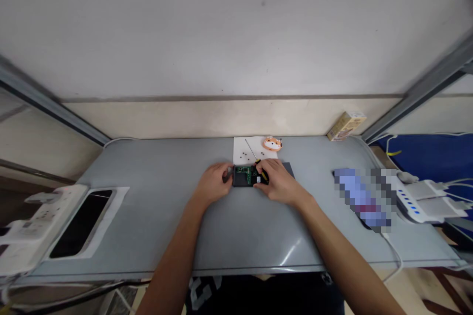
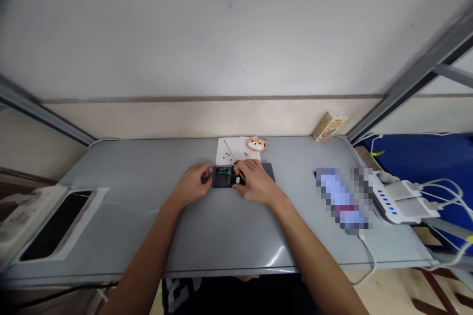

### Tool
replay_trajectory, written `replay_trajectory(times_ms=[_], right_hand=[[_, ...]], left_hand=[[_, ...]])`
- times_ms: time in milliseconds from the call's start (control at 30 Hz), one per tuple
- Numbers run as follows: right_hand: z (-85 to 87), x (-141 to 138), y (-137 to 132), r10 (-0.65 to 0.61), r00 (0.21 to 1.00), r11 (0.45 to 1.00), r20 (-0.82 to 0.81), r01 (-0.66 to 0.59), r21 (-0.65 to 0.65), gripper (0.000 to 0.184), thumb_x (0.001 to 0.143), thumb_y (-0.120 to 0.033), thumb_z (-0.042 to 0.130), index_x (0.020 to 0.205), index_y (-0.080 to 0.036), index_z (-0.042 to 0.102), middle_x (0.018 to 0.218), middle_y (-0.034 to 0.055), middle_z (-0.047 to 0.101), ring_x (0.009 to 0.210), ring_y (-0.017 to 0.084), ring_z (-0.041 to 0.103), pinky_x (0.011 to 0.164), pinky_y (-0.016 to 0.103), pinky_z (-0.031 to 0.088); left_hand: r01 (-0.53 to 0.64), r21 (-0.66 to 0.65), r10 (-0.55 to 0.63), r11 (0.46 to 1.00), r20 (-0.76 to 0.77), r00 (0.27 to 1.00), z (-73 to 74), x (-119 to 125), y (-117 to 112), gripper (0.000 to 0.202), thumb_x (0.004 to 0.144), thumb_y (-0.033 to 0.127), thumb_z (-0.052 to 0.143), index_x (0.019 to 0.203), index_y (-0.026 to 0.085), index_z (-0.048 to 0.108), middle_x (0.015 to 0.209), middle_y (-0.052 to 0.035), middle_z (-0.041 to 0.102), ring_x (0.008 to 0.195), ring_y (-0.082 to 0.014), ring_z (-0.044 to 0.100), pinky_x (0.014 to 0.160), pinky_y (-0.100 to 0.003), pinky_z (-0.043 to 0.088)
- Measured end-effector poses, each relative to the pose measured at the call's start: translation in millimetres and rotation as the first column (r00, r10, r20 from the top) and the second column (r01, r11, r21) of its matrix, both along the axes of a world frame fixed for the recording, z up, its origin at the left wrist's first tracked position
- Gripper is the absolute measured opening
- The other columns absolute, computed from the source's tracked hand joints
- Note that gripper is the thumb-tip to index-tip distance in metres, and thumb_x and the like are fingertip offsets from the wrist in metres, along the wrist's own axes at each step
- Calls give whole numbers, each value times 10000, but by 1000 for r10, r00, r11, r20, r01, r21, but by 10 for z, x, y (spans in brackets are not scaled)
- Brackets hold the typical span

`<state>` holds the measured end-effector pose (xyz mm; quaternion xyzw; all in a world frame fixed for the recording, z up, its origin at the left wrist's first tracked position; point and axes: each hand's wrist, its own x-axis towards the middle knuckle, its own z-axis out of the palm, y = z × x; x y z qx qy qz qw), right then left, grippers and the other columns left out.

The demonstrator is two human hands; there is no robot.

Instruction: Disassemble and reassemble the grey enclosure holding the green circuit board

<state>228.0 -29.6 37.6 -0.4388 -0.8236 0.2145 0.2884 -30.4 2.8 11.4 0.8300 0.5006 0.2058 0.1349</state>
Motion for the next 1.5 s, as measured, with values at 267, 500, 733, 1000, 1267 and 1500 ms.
replay_trajectory(times_ms=[267, 500, 733, 1000, 1267, 1500], right_hand=[[-22, 10, 18, 28, 1000, 999, -6, -28, 16, 331, 816, -184, 751, 968, -246, 464, 1079, 46, 658, 1039, 251, 582, 963, 396, 404], [-8, 9, 19, 28, 998, 999, 52, -29, 21, 331, 815, -181, 756, 992, -244, 483, 1076, 36, 664, 1040, 240, 588, 965, 388, 385], [56, 50, 4, 0, 1000, 1000, 8, 0, 16, 262, 846, -240, 719, 1017, -250, 522, 1111, 46, 682, 1092, 257, 597, 1006, 427, 403], [74, 200, 73, -178, 933, 979, -311, 200, 40, 356, 777, -88, 519, 1090, -254, 544, 1172, 80, 672, 1126, 257, 634, 982, 431, 500], [11, 215, 103, -332, 857, 936, -394, 350, -27, 319, 866, -189, 535, 1166, -275, 600, 1188, 60, 678, 976, 227, 637, 775, 370, 558], [-140, 160, 153, -368, 851, 930, -375, 330, -165, 380, 904, -264, 575, 1270, -308, 482, 1036, 18, 703, 825, 195, 657, 794, 363, 525]], left_hand=[[34, 0, -34, 999, 46, 998, -1, -36, 29, 251, 923, 205, 549, 1127, 206, 695, 894, -47, 677, 844, -215, 635, 811, -354, 521], [33, 17, -34, 999, 48, 998, -96, -53, 72, 261, 969, 229, 534, 1170, 217, 700, 930, -48, 694, 854, -207, 644, 831, -354, 533], [-21, 115, 10, 993, 97, 995, -27, 21, 10, 324, 934, 153, 510, 1205, 219, 674, 1068, -68, 701, 1019, -228, 642, 958, -389, 516], [182, 87, -185, 979, 19, 983, 104, 475, -239, 494, 950, 334, 628, 1427, 247, 537, 1443, -101, 599, 1354, -293, 527, 1172, -485, 339], [226, 33, -227, 973, 7, 974, -7, 549, -185, 577, 917, 351, 703, 1453, 272, 504, 1435, -84, 621, 1344, -281, 550, 1185, -481, 291], [222, 25, -223, 975, 46, 974, 8, 524, -186, 503, 880, 365, 766, 1341, 265, 591, 1369, -79, 672, 1297, -288, 587, 1159, -496, 284]])
